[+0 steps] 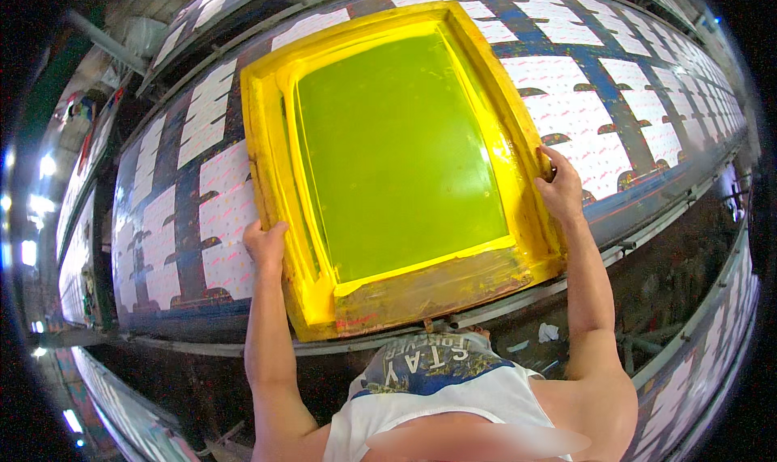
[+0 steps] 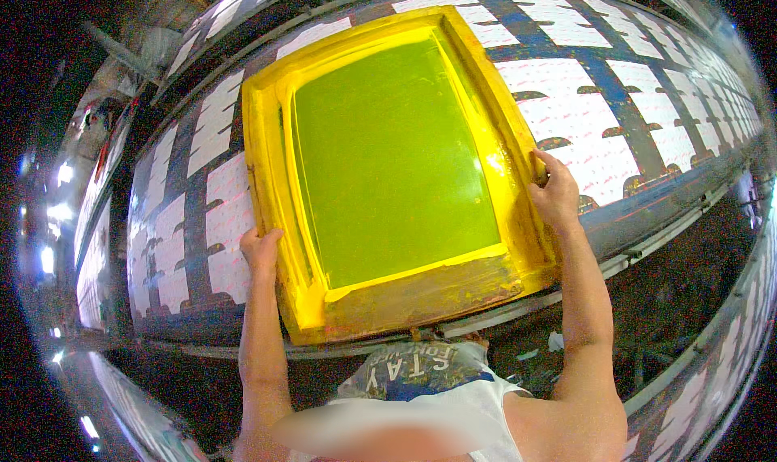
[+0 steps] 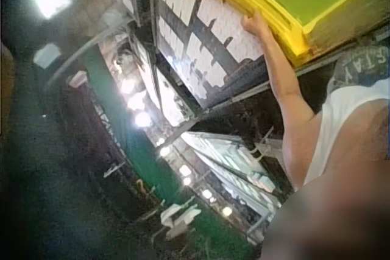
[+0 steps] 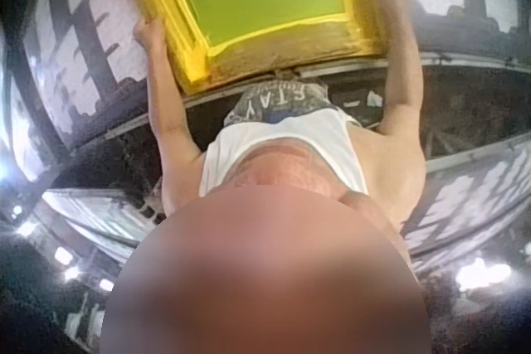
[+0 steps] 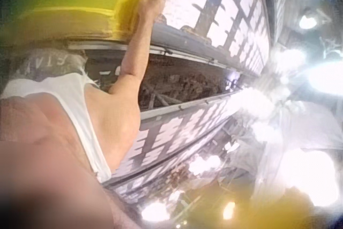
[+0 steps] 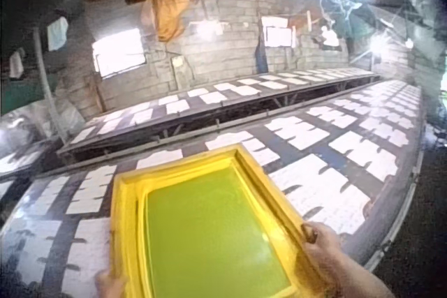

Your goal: The person repeatedly places a yellow screen-printing frame over printed sheets on a conveyor, pulls a squeegee across the green ink to transfer the print, then lifts and repositions the frame to the next sheet. The process continues along the moving line of sheets.

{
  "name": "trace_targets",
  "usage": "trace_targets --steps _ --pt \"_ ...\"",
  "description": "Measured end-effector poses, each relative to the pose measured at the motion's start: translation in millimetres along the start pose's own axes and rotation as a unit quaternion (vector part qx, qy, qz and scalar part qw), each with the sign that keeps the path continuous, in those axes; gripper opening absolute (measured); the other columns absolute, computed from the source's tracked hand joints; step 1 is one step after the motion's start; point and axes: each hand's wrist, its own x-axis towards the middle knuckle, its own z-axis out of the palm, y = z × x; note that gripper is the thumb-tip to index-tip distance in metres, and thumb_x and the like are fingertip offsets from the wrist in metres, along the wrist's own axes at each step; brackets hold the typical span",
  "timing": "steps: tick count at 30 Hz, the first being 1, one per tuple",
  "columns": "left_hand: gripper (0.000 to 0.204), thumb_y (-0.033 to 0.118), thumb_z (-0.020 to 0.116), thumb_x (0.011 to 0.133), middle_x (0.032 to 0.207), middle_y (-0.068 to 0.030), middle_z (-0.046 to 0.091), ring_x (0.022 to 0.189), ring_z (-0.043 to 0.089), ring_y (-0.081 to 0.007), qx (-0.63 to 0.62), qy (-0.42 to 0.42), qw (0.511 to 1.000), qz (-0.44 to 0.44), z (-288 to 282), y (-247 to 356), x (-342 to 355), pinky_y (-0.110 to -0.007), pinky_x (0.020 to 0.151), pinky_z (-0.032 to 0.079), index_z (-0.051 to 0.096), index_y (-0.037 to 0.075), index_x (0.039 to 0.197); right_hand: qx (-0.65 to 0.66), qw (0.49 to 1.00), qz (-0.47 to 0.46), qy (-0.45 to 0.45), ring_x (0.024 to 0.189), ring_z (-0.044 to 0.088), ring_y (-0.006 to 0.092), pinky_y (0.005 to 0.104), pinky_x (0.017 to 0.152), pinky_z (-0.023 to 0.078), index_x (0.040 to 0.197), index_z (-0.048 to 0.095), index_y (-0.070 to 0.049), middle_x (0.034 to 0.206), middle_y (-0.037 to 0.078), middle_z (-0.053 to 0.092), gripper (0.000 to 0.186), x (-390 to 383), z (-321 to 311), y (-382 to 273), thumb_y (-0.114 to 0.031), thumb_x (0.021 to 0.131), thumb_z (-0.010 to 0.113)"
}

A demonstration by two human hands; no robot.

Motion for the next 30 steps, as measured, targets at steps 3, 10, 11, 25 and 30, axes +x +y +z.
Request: trace_targets --steps 3,10,11,25,30 --pt "0.036 0.017 0.088 0.075 0.099 -0.0257 0.080 0.092 0.076 -0.0395 0.019 0.011 0.999 0.032 6 15 -8 -0.047 0.086 0.059 0.082 -0.006 0.102 -0.007 1.000 0.005 -0.004 0.116 0.076 0.0350 0.0444 0.102 0.061 0.152 0.069 -0.016 0.135 0.016 0.077 0.071 6 -7 11 -0.007 0.082 0.080" --pt "0.031 0.013 0.085 0.076 0.093 -0.0218 0.082 0.085 0.078 -0.0350 0.008 -0.008 1.000 0.016 15 37 -20 -0.044 0.082 0.059 0.082 -0.006 0.101 0.024 1.000 0.004 0.001 0.101 0.076 0.0269 0.0404 0.091 0.063 0.157 0.064 -0.012 0.123 0.014 0.078 0.070 -2 -11 27 -0.002 0.090 0.082" --pt "0.031 0.012 0.085 0.077 0.093 -0.0211 0.082 0.084 0.078 -0.0343 0.007 -0.017 1.000 0.010 17 37 -20 -0.044 0.082 0.059 0.082 -0.006 0.101 0.035 0.999 -0.006 0.008 0.097 0.075 0.0239 0.0388 0.088 0.063 0.158 0.063 -0.010 0.120 0.013 0.078 0.069 -5 -11 30 0.000 0.093 0.082" --pt "0.052 0.021 0.087 0.087 0.110 -0.0242 0.079 0.108 0.077 -0.0408 0.090 -0.047 0.990 0.094 22 10 -1 -0.048 0.095 0.060 0.076 -0.002 0.132 0.116 0.986 0.065 0.100 0.133 0.070 0.0229 0.0358 0.112 0.055 0.152 0.065 0.000 0.143 0.014 0.073 0.040 -108 -25 69 -0.003 0.112 0.065" --pt "0.065 0.020 0.086 0.088 0.126 -0.0262 0.078 0.119 0.076 -0.0398 -0.008 0.009 0.980 0.201 50 19 67 -0.046 0.103 0.060 0.067 -0.005 0.146 0.082 0.982 0.000 0.169 0.118 0.075 0.0211 0.0341 0.099 0.060 0.140 0.074 -0.001 0.131 0.012 0.079 0.030 -107 -19 78 -0.005 0.111 0.069"
